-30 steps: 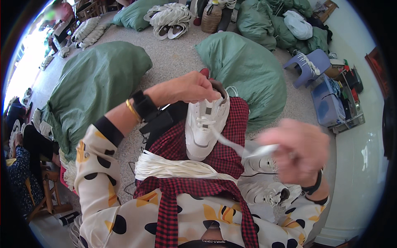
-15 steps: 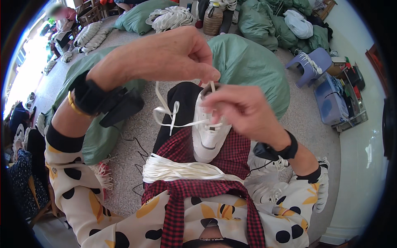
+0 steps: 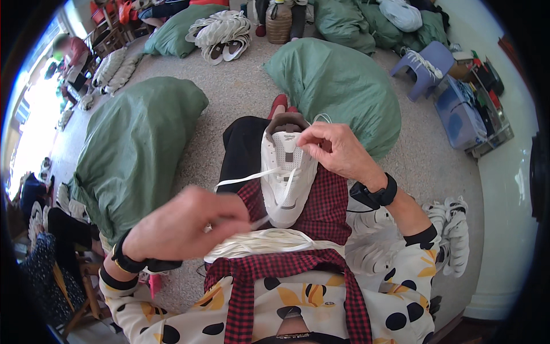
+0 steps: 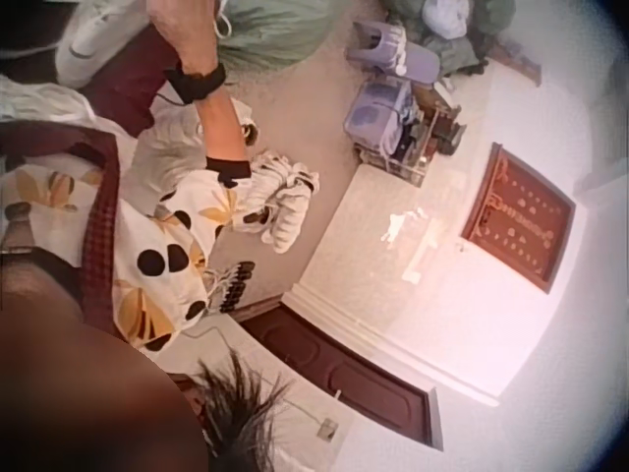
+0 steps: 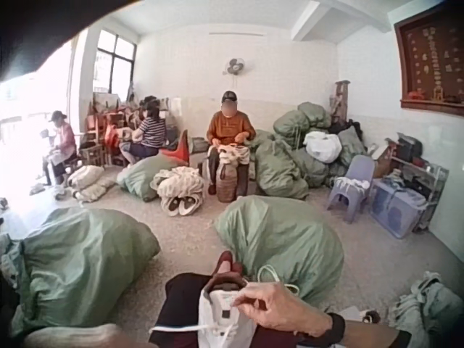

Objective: Lacing white athletic shoes and organizing shoe uppers into stacks.

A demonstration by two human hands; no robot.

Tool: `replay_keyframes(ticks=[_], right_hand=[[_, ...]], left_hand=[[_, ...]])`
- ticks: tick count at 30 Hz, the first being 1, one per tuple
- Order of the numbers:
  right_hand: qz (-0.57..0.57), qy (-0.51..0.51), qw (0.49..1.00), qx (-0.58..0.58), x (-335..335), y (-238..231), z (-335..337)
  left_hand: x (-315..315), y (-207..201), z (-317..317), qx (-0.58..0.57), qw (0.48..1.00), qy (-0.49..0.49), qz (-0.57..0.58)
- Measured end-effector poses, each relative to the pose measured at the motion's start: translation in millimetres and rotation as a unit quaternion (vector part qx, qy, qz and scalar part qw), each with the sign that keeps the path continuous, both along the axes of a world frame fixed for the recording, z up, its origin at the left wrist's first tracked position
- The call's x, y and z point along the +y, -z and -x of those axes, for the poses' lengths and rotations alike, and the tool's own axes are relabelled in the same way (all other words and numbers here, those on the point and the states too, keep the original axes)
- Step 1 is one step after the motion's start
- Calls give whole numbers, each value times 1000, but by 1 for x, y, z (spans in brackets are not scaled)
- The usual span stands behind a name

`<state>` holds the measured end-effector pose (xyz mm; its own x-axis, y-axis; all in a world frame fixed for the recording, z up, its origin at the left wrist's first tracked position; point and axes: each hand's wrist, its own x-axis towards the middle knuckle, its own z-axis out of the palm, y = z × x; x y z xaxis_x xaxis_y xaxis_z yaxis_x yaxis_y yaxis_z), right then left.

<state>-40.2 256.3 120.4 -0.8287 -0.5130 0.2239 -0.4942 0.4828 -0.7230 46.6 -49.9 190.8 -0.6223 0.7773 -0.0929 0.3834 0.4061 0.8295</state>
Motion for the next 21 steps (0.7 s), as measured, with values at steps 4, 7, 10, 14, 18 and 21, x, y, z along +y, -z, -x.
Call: replay_keyframes(ticks=[4,7,10,14,18,21], right_hand=[[5,-62,995,79,20,34,-8],[13,-60,996,66,15,43,-19],[-21,-57,991,119,7,53,-22],[-82,-37,984,155,-4,59,-22],[-105,-36,984,141,-6,53,-22],[-145,-43,980,127,-7,48,-19]], left_hand=[[-19,-2,24,-43,967,-241,-75],[-28,16,69,60,954,-288,-51],[-22,39,102,235,910,-342,-11],[5,68,107,434,841,-319,-48],[31,104,76,362,908,-211,-2],[43,122,61,365,909,-198,28]])
